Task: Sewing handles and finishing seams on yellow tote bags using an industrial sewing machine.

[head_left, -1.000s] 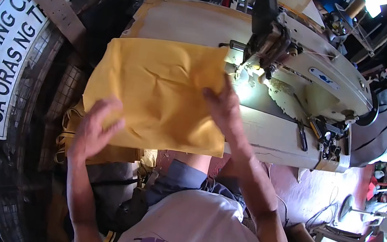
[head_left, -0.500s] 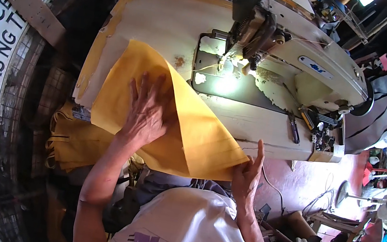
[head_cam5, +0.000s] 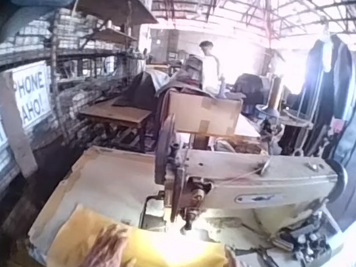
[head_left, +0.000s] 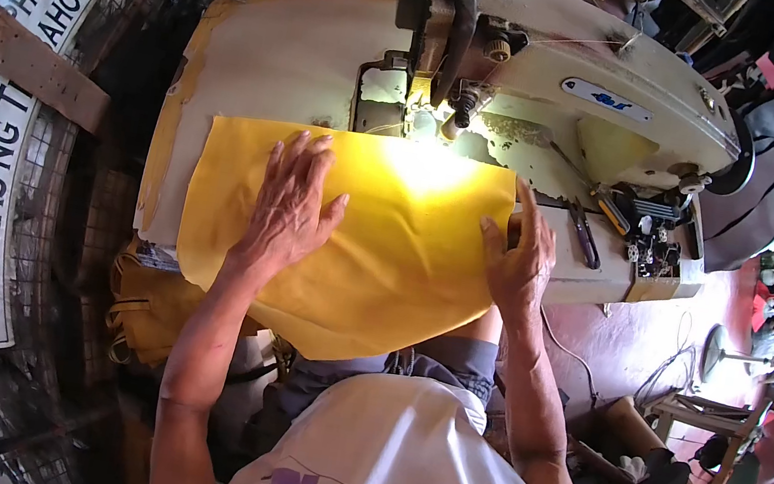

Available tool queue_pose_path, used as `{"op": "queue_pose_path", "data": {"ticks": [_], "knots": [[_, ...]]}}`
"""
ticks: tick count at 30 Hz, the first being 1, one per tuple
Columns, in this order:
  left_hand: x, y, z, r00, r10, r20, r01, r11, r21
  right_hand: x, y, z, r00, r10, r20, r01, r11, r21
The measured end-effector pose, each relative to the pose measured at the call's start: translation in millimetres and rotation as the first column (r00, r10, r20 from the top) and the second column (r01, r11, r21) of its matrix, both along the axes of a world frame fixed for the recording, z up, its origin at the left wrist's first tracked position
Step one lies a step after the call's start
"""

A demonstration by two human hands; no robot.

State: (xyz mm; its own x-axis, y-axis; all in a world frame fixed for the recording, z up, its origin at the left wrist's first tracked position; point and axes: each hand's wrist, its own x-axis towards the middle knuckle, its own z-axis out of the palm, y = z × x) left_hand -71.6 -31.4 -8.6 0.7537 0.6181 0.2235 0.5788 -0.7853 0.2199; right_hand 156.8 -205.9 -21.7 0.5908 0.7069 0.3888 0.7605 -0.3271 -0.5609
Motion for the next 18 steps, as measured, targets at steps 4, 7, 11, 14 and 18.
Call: {"op": "queue_pose_path", "data": {"ticks": [4, 7, 11, 14, 18], "knots": [[42.4, 15.1, 4.1, 0.972, -0.061, 0.227, 0.052, 0.998, 0.044, 0.3, -2.1, -6.4, 0.987, 0.075, 0.141, -0.078, 0.997, 0.017], [76.2, 18.8, -0.6, 0.993, -0.016, 0.114, 0.008, 0.998, 0.064, 0.1, -2.9, -8.4, 0.988, 0.065, 0.138, -0.073, 0.996, 0.048], [83.1, -1.5, -12.1, 1.000, -0.022, -0.017, 0.022, 1.000, -0.002, 2.2, -0.6, -8.8, 0.986, 0.076, 0.145, -0.083, 0.996, 0.041], [76.6, -12.6, -17.7, 0.999, -0.038, -0.002, 0.038, 0.999, -0.015, 2.1, 0.0, -9.3, 0.984, 0.075, 0.160, -0.083, 0.996, 0.044], [77.2, -10.0, -21.5, 1.000, -0.028, -0.013, 0.029, 0.995, 0.095, 1.4, -0.5, -7.0, 0.983, 0.072, 0.172, -0.085, 0.994, 0.069]]}}
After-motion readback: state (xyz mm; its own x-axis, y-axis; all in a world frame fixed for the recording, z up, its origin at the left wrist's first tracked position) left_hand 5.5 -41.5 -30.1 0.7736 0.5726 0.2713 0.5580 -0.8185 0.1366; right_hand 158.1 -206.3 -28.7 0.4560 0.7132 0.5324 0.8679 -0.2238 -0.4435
